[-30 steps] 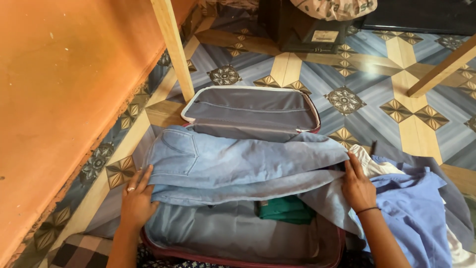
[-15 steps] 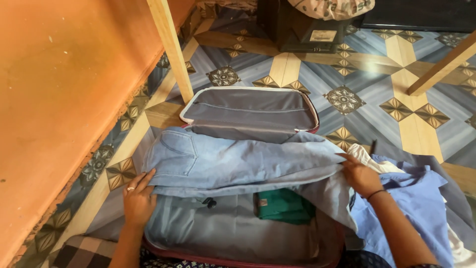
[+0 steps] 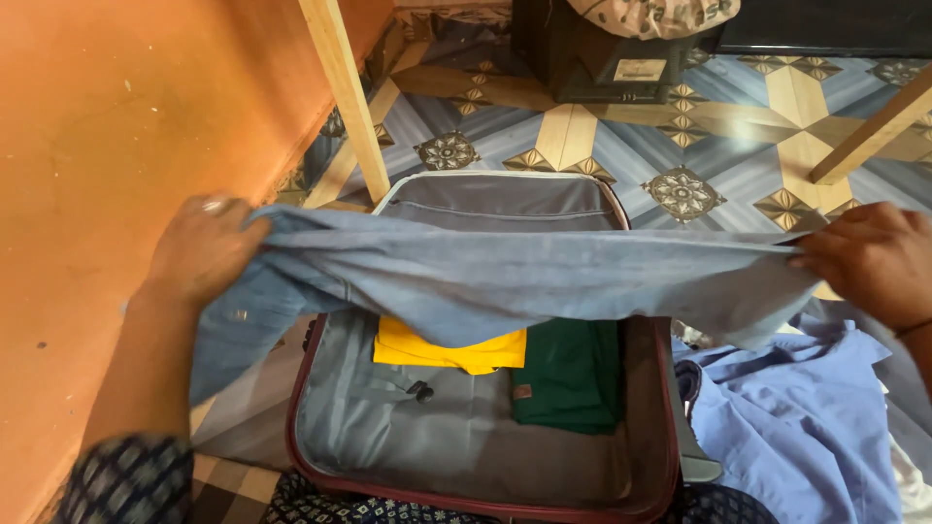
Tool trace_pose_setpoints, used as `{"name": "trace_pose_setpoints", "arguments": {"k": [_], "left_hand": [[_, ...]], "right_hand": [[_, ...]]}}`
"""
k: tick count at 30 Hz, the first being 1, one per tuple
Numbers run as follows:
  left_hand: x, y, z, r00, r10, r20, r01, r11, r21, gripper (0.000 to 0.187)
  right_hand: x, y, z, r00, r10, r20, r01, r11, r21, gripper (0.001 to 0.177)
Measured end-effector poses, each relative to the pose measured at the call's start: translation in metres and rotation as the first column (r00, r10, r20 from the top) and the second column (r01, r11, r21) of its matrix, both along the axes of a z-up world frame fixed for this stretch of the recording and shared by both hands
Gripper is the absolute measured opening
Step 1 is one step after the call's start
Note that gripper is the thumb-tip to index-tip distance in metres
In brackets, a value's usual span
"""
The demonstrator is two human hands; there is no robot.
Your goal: The person folds and places several clothing items into an open suitcase. They first place a green garment, then a yellow garment, followed by a pair of light blue jeans, and finally a light blue shirt with a pink drawstring.
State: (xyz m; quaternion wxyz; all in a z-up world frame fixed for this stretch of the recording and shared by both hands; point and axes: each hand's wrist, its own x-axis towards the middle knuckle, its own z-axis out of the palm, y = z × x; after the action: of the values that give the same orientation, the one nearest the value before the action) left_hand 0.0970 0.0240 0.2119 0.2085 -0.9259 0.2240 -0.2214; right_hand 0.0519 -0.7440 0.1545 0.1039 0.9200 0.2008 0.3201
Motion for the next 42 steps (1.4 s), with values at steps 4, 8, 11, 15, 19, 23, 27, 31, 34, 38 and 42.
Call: {"name": "trace_pose_setpoints", "arguments": {"k": [4,8,11,15,19,23,27,31,34,38,42], "left_hand": [[0.016,-0.029,0.022,0.992,-0.050,0.113,0.023,0.973,0.231,0.012],[0.032,0.002,-0.012,0.991,-0.033,0.130,0.002,0.973,0.230,0.012],[0.033,0.023,-0.077,0.956,-0.146,-0.256,0.207,0.951,0.231,0.051],[-0.017,0.025,-0.192,0.913,-0.292,-0.284,0.340,0.931,0.136,0.046],[-0.040,0.032,-0.235,0.864,0.135,-0.485,-0.072,0.987,0.146,0.038],[-0.035,0.034,-0.222,0.884,-0.104,-0.456,0.149,0.987,0.063,0.039],[-0.043,0.004,-0.215,0.846,-0.223,-0.484,0.264,0.964,0.017,0.038],[-0.059,-0.045,-0.209,0.733,-0.285,-0.617,0.341,0.940,-0.030,0.033],[-0.067,-0.090,-0.209,0.793,-0.421,-0.439,0.387,0.906,-0.171,0.046],[-0.058,-0.142,-0.227,0.887,-0.320,-0.334,0.251,0.939,-0.234,0.063],[-0.041,-0.169,-0.265,0.919,-0.243,-0.309,0.162,0.950,-0.265,0.053]], "right_hand": [[0.015,-0.042,-0.001,0.997,-0.070,0.022,0.071,0.997,-0.019,0.003],[-0.005,-0.067,-0.032,0.980,-0.171,0.106,0.176,0.984,-0.035,0.013],[-0.034,-0.054,-0.084,0.991,-0.090,0.097,0.106,0.979,-0.173,0.017],[-0.081,-0.021,-0.186,0.949,-0.193,-0.249,0.134,0.962,-0.239,0.046],[-0.111,-0.005,-0.268,0.872,-0.226,-0.435,0.235,0.971,-0.033,0.028],[-0.111,0.010,-0.288,0.882,-0.296,-0.367,0.423,0.841,0.337,0.049],[-0.109,0.033,-0.290,0.828,-0.353,-0.436,0.547,0.681,0.487,0.080],[-0.106,0.021,-0.272,0.804,-0.405,-0.436,0.560,0.762,0.325,0.060],[-0.105,0.005,-0.242,0.879,-0.356,-0.316,0.446,0.849,0.284,0.048],[-0.112,-0.024,-0.192,0.901,-0.351,-0.256,0.382,0.920,0.084,0.041],[-0.112,-0.039,-0.175,0.873,-0.365,-0.323,0.421,0.899,0.122,0.041]]}}
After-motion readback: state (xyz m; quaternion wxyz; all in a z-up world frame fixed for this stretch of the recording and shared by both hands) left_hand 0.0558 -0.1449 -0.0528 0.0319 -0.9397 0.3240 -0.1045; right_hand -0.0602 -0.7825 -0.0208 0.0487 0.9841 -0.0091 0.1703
